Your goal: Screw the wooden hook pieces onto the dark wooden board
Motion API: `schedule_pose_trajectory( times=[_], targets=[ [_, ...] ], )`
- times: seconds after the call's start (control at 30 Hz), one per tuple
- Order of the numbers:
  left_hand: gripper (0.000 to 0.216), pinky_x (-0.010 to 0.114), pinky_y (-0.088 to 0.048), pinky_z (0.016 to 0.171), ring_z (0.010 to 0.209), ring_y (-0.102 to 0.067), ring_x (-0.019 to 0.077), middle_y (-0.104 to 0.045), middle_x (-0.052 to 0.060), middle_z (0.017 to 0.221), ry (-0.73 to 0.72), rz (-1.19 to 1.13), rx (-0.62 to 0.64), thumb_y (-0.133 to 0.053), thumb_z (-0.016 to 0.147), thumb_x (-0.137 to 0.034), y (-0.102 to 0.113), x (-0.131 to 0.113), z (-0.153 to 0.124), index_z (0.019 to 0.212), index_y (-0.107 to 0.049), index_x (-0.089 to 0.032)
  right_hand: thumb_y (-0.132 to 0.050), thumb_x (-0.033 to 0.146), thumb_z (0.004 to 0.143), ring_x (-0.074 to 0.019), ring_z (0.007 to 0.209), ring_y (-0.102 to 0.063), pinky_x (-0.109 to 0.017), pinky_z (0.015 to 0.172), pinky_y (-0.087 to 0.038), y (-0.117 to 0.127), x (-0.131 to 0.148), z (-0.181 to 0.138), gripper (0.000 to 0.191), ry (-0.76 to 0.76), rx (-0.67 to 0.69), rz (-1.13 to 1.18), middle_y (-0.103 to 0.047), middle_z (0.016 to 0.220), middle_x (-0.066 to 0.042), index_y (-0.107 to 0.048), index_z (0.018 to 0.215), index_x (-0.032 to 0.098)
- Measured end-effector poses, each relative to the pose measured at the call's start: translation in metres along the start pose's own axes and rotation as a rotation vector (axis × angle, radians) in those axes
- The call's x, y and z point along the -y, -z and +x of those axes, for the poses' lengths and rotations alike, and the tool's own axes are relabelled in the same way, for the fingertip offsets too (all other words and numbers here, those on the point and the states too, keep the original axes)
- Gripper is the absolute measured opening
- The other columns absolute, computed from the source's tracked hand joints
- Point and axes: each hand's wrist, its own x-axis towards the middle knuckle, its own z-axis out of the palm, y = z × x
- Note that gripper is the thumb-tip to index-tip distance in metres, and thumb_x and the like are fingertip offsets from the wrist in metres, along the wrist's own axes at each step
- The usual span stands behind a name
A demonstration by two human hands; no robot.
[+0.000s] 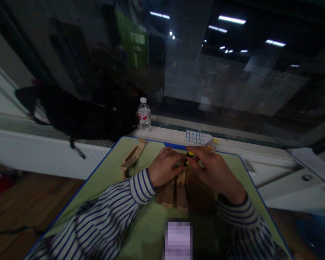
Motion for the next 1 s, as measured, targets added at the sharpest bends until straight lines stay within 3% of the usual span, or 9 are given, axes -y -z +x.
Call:
schedule_pose_trajectory(
  times=[0.6,1.0],
  targets=[
    [0.024,0.041,-0.039,0.094,0.096,-0.06,0.0217,-0.068,0.005,0.095,-0.046,0.033,0.031,-0.06,0.083,-0.026,0.0047,-0.0008,0.0007,0.106,-0.062,-0.02,-0.046,0.032,0.092,-0.0223,0.101,-0.063,-0.04,0.085,-0.051,-0.0013,0.0009,-0.0003,0.03,-0.03,-0.01,-0.047,-0.066,0.107,-0.01,-0.056,0.116,0.017],
    [0.02,0.047,-0.032,0.102,0.095,-0.062,0.0216,-0.07,0.001,0.094,0.009,0.0,0.004,-0.062,0.082,-0.029,0.0036,-0.0023,0.0007,0.1,-0.062,-0.021,-0.046,0.034,0.092,-0.0233,0.101,-0.063,-0.04,0.086,-0.051,0.0001,0.0011,0.0003,0.031,-0.046,0.007,-0.062,-0.066,0.109,-0.01,-0.055,0.116,0.018]
  ],
)
